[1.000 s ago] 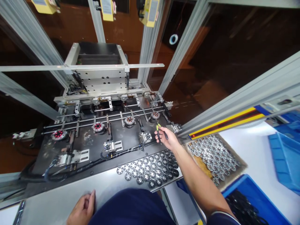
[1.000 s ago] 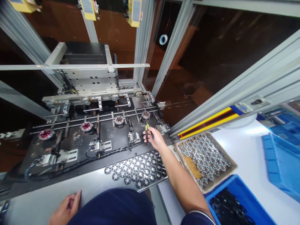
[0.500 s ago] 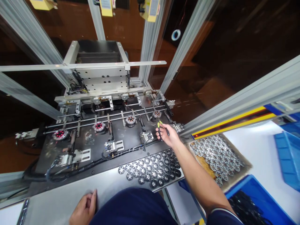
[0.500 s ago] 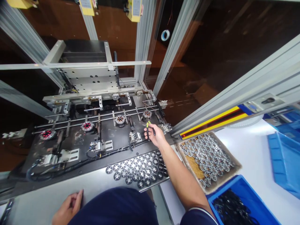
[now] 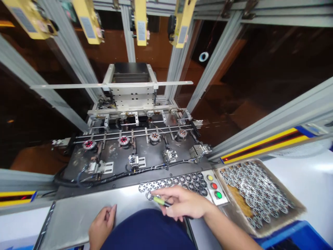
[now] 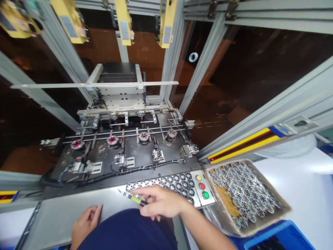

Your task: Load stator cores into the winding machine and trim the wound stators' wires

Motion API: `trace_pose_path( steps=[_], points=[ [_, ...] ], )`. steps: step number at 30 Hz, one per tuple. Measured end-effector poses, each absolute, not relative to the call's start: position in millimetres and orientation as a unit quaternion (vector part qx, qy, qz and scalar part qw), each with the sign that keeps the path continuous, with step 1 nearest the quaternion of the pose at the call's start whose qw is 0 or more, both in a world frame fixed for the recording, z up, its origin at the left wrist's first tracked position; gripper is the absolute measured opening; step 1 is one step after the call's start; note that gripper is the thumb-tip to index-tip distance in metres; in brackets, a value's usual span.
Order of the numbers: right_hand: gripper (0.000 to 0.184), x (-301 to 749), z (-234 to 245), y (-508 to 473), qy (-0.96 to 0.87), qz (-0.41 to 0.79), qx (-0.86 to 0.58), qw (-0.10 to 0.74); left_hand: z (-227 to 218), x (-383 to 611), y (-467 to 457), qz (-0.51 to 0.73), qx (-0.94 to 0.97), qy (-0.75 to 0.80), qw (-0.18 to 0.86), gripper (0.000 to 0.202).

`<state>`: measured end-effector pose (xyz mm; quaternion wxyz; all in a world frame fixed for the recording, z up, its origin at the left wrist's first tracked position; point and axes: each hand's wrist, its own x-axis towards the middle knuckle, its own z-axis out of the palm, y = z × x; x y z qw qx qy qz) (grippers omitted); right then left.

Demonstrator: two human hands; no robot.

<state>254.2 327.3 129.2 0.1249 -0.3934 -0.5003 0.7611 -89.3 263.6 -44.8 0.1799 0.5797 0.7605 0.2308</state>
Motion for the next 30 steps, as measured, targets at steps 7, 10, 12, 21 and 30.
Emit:
trace_pose_path(
  steps=[7, 10, 12, 21, 30],
  points=[
    [0.037, 124, 71, 339, -0.738, 0.503, -0.45, -0.004, -15, -71, 268, 0.249, 0.512, 0.693, 0.442, 0.061],
    [0.056, 91, 55, 331, -0.761, 0.445, -0.47, -0.047, -12, -60, 266, 0.247, 0.477, 0.672, 0.509, 0.073],
    [0.068, 81, 48, 324, -0.768, 0.412, -0.484, -0.078, -12, -57, 262, 0.248, 0.466, 0.671, 0.52, 0.072],
    [0.058, 85, 63, 320, -0.828, 0.317, -0.441, -0.143, -6, -68, 248, 0.242, 0.564, 0.703, 0.358, 0.038],
    [0.037, 154, 147, 470, -0.901, 0.156, -0.402, 0.051, 90, -189, 330, 0.214, 0.63, 0.739, 0.104, 0.045]
  ],
)
